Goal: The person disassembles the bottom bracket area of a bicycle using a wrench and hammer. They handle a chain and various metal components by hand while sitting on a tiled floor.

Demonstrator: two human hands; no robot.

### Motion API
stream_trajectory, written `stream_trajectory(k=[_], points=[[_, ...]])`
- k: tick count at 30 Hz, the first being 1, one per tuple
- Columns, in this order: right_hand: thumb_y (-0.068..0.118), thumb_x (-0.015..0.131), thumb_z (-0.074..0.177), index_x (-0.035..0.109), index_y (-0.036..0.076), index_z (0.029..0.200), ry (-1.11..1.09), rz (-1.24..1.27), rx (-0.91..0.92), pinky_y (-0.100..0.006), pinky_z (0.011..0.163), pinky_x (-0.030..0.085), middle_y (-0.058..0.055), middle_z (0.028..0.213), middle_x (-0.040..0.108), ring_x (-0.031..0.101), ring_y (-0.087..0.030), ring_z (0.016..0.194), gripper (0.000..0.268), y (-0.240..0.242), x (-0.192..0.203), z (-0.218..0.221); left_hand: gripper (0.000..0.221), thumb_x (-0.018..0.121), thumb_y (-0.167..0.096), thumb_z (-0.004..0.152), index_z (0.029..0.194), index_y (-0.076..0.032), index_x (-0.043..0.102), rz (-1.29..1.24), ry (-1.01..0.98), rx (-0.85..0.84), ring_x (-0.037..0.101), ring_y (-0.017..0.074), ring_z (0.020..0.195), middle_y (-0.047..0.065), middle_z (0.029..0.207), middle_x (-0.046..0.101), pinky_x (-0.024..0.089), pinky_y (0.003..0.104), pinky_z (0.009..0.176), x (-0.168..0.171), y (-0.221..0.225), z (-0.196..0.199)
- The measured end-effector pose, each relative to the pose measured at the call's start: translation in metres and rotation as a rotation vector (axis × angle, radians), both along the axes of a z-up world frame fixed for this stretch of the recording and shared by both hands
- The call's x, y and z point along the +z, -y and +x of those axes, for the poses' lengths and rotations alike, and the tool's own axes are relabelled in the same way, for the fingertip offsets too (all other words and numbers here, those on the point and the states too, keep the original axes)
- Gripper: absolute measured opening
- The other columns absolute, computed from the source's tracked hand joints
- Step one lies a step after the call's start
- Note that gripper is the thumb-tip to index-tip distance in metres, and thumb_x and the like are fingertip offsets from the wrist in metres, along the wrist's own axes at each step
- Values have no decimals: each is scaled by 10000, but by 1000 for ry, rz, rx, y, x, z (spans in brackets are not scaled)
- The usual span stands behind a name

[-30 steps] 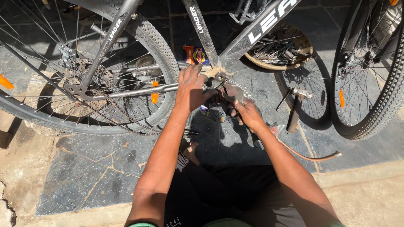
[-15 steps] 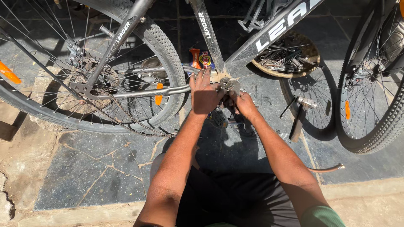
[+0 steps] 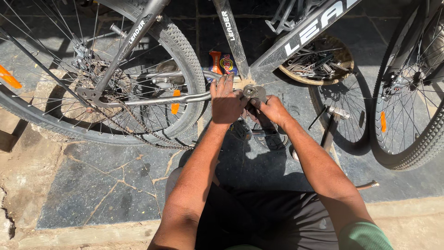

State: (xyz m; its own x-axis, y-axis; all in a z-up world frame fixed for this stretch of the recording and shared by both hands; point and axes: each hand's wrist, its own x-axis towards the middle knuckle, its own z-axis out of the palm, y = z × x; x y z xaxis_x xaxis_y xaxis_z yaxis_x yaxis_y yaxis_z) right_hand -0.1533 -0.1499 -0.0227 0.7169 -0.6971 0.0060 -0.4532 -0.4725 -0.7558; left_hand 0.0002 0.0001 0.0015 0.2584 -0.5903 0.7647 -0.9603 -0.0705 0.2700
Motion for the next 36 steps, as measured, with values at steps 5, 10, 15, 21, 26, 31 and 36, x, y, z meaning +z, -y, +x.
stream_trajectory(k=[5, 10, 15, 21, 26, 31, 36], points=[[577, 691, 917, 763, 34, 1053, -415, -396, 120, -476, 763, 548, -214, 841, 740, 717, -357, 806, 565, -4, 82, -10, 368, 832, -434, 789, 812, -67, 812, -2, 8, 2, 478, 392, 1349, 278, 1448, 556, 292, 561, 1126, 5, -3, -1], [301, 661, 950, 810, 63, 981, -954, -872, 227, -482, 777, 610, -150, 999, 763, 759, -345, 922, 282, -11, 158, 32, 416, 863, -466, 716, 788, -59, 813, 2, -12, -18, 496, 390, 1307, 291, 1407, 572, 307, 541, 1064, 10, -7, -6], [624, 685, 911, 789, 54, 1070, -956, -853, 181, -460, 828, 597, -156, 1036, 768, 743, -346, 987, 601, -25, 181, 12, 375, 905, -382, 651, 829, -63, 818, 37, 40, -14, 549, 341, 1214, 281, 1445, 563, 365, 507, 1018, 17, -13, 0], [825, 337, 929, 776, 75, 948, -86, 23, 88, -369, 837, 495, -100, 732, 712, 704, -204, 845, 869, -2, 76, -73, 365, 805, -398, 655, 900, -129, 836, 429, -31, -68, 572, 342, 1151, 248, 1548, 467, 393, 467, 922, 33, -7, 17], [757, 421, 953, 641, 95, 860, 296, 681, -27, -232, 493, 299, 8, 684, 558, 430, -80, 590, 704, -45, -48, -76, 443, 688, -495, 678, 933, -169, 843, 744, -164, -106, 564, 352, 1198, 212, 1640, 319, 389, 463, 968, 46, 3, 28], [519, 612, 983, 652, 105, 1035, 568, 727, 51, -240, 563, 364, 18, 880, 627, 484, -92, 692, 420, -43, -113, -31, 483, 639, -610, 758, 1032, -263, 832, 768, -286, -205, 447, 457, 1355, 252, 1638, 260, 294, 541, 1104, 46, 11, 41], [377, 654, 965, 699, 27, 1141, 653, 623, -130, -279, 772, 492, -19, 995, 717, 620, -124, 890, 394, -57, -105, 10, 504, 676, -659, 732, 991, -260, 845, 853, -300, -189, 411, 429, 1390, 241, 1649, 217, 255, 495, 1134, 52, 11, 38]])
